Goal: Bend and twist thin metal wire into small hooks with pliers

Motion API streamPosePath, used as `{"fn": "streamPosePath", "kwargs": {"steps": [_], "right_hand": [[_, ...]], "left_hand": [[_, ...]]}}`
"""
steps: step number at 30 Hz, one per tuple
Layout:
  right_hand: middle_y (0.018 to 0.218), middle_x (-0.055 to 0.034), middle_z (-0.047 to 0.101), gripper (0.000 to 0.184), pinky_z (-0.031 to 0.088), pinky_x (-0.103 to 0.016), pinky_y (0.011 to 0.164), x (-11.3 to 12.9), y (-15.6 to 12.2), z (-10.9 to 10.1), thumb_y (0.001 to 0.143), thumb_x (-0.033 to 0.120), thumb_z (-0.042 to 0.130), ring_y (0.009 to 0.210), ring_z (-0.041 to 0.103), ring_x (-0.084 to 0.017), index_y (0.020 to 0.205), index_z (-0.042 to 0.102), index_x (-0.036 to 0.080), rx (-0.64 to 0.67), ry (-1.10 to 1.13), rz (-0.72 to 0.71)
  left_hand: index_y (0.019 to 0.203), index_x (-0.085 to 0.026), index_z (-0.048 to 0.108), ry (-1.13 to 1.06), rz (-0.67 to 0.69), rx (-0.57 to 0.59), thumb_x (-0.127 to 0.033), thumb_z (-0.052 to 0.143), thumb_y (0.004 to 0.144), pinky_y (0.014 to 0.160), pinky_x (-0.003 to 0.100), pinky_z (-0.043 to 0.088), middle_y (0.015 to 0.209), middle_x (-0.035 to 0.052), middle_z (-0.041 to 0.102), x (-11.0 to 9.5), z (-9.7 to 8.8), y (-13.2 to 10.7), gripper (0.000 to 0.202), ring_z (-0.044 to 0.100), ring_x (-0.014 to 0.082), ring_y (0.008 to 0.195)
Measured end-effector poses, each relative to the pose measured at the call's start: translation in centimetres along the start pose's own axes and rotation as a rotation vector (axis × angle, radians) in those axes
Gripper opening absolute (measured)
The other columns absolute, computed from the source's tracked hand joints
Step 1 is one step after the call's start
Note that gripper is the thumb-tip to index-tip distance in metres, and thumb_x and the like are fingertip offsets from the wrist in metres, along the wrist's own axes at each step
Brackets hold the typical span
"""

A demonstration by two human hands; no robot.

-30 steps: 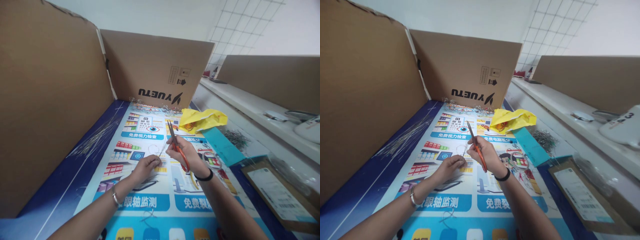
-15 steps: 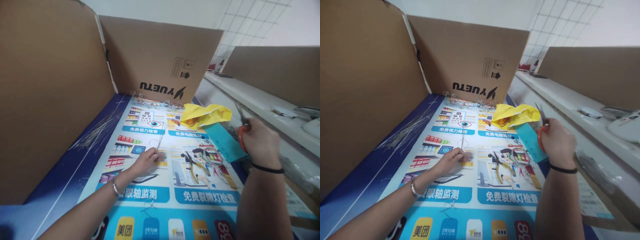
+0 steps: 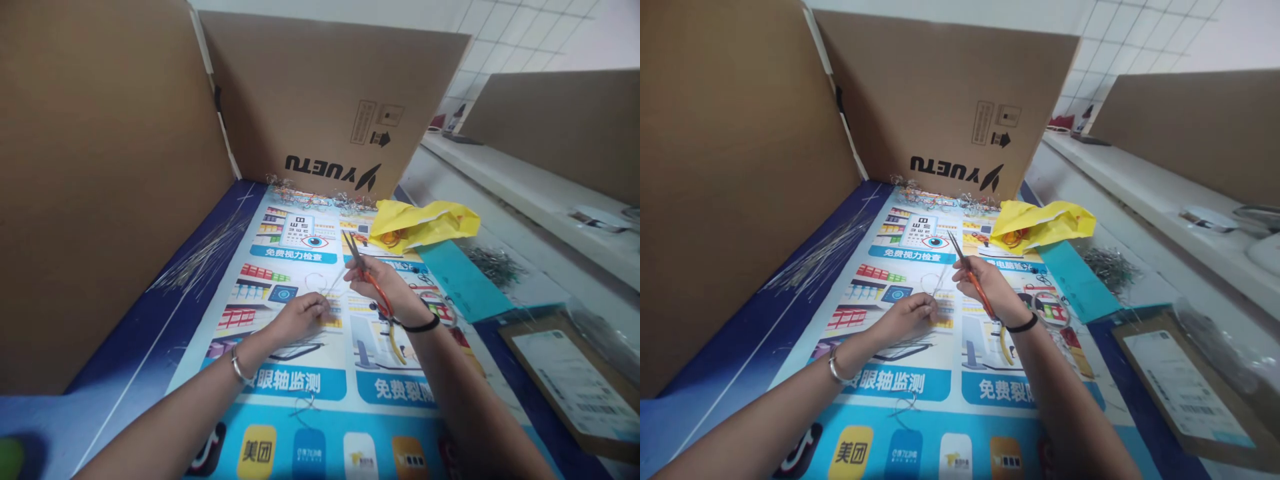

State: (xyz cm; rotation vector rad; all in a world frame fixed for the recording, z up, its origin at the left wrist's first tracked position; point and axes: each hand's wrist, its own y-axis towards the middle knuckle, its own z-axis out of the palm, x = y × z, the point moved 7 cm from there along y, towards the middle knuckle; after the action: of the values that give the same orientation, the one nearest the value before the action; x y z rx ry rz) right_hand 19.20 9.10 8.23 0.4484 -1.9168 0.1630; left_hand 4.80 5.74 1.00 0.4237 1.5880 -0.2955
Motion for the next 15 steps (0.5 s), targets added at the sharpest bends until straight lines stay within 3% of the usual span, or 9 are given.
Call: {"fn": "streamPosePath", "kwargs": {"steps": [5,10,15], "right_hand": [[0.095,-0.0058,0.061,0.039,0.046,-0.026,0.066,-0.8,0.0,1.9,0.071,0.024,0.064,0.078,0.058,-0.013,0.106,0.049,0.018,0.087,0.237,0.066],[0.097,-0.0057,0.061,0.045,0.047,-0.026,0.066,-0.2,-0.3,5.1,0.066,0.025,0.07,0.072,0.058,-0.011,0.106,0.05,0.018,0.224,0.358,0.016],[0.088,-0.0033,0.061,0.04,0.046,-0.023,0.064,-0.2,-0.4,5.6,0.066,0.026,0.072,0.071,0.058,-0.011,0.1,0.053,0.017,0.295,0.389,-0.003]], "left_hand": [[0.076,-0.014,0.056,-0.235,-0.061,-0.032,-0.026,0.053,0.08,0.072,0.028,0.041,0.069,0.0022,0.059,0.3,-0.1,0.0,0.014,0.054,0.0128,0.068],[0.073,-0.012,0.061,-0.334,-0.125,0.134,-0.036,0.057,0.078,0.072,0.029,0.043,0.071,0.0046,0.061,0.8,1.1,-0.5,0.024,0.055,0.0131,0.067],[0.076,-0.012,0.064,-0.338,-0.159,0.267,-0.037,0.06,0.077,0.078,0.033,0.043,0.072,0.0059,0.063,0.5,1.8,-1.1,0.025,0.059,0.0158,0.073]]}}
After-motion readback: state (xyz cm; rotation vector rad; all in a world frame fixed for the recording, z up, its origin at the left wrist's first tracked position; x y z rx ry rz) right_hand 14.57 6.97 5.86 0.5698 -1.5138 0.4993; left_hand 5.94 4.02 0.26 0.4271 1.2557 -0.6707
